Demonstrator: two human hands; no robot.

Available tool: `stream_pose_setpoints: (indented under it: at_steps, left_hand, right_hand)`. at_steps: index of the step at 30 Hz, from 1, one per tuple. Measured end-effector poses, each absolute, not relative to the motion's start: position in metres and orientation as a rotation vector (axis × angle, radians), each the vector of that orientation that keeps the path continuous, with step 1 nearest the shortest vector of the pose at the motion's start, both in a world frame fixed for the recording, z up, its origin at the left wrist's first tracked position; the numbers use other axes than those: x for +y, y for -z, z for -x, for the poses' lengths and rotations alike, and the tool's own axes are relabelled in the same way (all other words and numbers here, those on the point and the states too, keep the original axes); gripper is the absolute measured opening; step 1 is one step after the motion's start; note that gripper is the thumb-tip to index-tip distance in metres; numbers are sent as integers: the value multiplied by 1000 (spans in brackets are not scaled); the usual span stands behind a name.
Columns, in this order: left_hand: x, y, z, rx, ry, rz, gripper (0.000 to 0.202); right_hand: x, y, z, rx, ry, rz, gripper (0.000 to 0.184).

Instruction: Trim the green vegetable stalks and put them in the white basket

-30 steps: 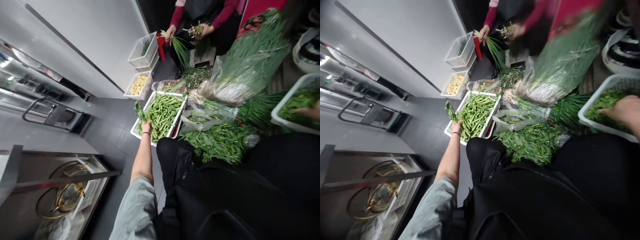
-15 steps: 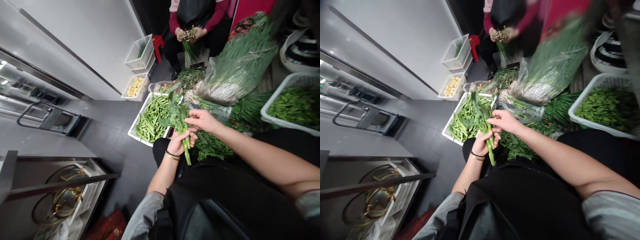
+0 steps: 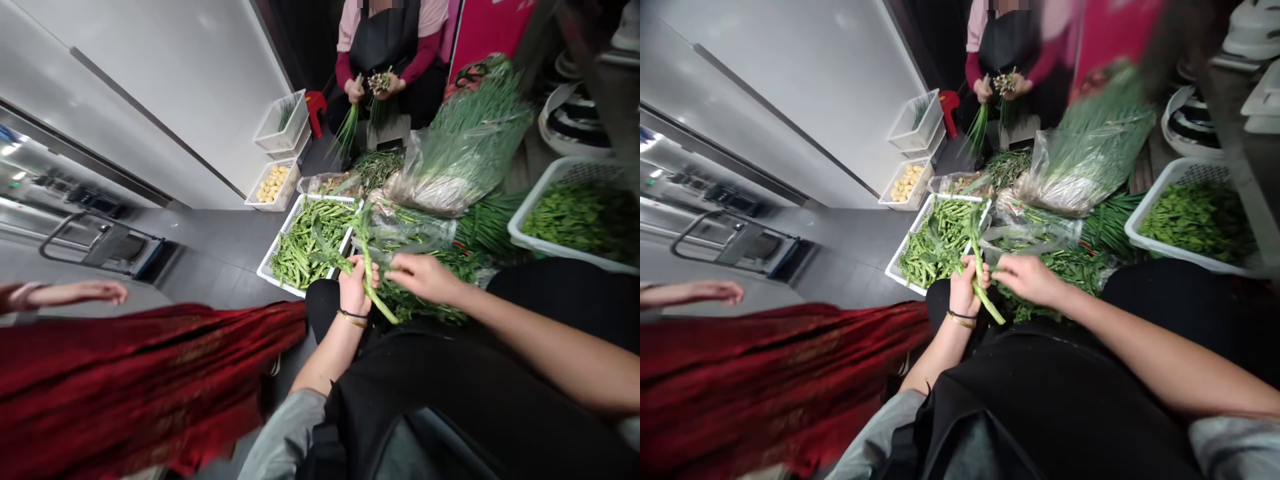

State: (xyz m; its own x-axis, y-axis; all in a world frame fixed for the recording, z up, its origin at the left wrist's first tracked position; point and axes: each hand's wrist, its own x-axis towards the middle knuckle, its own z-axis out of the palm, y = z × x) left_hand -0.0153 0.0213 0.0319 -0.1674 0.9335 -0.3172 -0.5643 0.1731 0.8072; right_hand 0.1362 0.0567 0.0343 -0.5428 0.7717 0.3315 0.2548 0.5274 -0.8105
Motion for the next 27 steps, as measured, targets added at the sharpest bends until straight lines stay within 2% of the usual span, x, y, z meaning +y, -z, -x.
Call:
stream_pose_setpoints:
  at_steps: [2, 4, 8, 10, 12, 15, 17, 19, 22, 27]
  left_hand:
    - [17, -29, 11, 1133, -1420, -605, 35]
    - [12, -26, 5, 1141, -1409, -680, 39]
    - [12, -23, 3, 1029, -1320, -499, 41]
    - [16, -22, 9, 998, -1312, -387, 42]
    - [19, -22, 16, 986, -1314, -360, 42]
    - [20, -25, 22, 1018, -1317, -465, 42]
    - [18, -27, 18, 1061, -1327, -546, 42]
    - [15, -27, 9, 1086, -1301, -589, 43]
    - [10, -26, -3, 1110, -1284, -618, 43]
    - [7, -24, -3, 1043, -1302, -528, 42]
  right_hand:
    - [75, -35, -136, -1920, -1196, 1068, 33]
    - [91, -35, -131, -1839, -1302, 1201, 39]
    - [82, -25, -115, -1874, -766, 1235, 41]
    - [62, -12, -118, -2042, -565, 990, 39]
    - [46, 0, -133, -2277, -541, 747, 35]
    - [47, 5, -164, -2599, -687, 823, 32]
    - [62, -4, -176, -2610, -891, 1047, 42]
    - [80, -19, -175, -2366, -1087, 1215, 48]
    - [97, -33, -152, -1962, -1203, 1269, 42]
    - [79, -12, -120, -1682, -1450, 1075, 48]
